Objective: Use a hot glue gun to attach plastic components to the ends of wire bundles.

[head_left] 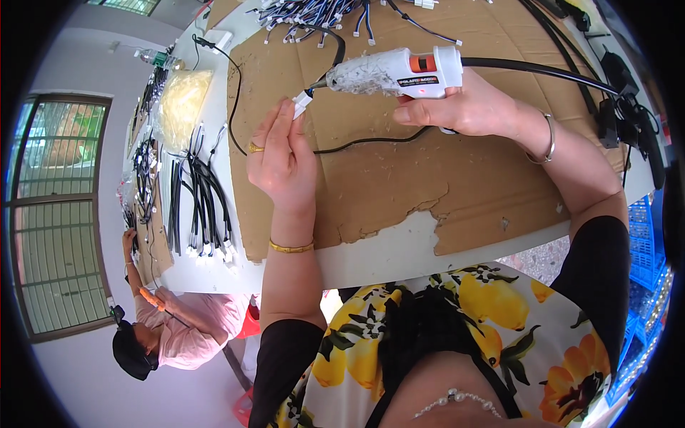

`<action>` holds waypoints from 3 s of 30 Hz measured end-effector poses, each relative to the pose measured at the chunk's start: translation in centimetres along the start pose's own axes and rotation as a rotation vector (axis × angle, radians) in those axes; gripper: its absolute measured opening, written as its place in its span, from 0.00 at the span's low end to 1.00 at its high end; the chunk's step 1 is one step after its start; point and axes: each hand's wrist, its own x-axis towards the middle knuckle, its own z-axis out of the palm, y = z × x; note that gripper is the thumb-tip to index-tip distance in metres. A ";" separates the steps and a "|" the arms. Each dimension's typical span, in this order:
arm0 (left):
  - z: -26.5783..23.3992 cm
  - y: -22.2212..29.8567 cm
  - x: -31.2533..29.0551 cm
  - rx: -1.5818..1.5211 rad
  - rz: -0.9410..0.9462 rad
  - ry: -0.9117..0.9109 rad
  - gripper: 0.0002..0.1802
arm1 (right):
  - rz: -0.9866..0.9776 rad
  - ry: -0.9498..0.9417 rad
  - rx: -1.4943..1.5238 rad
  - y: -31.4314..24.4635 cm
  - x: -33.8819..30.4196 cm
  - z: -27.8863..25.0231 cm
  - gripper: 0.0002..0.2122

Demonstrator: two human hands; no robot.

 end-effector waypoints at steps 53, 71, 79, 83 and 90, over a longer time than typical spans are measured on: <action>0.7 -1.7 -2.7 -1.291 -1.190 -0.128 0.11 | -0.055 0.052 0.036 1.5 0.6 0.2 0.09; 0.7 -1.3 -3.2 -1.586 -1.330 -0.207 0.12 | -0.006 0.035 0.016 1.8 0.7 0.5 0.10; 0.8 -1.2 -3.1 -1.621 -1.325 -0.238 0.12 | 0.113 0.001 -0.043 1.3 0.6 0.3 0.11; 0.8 -1.1 -3.2 -1.655 -1.313 -0.255 0.13 | 0.118 -0.018 -0.097 1.2 0.7 0.1 0.12; 0.9 -1.2 -3.3 -1.676 -1.315 -0.264 0.13 | 0.120 -0.040 -0.061 1.5 0.7 0.1 0.14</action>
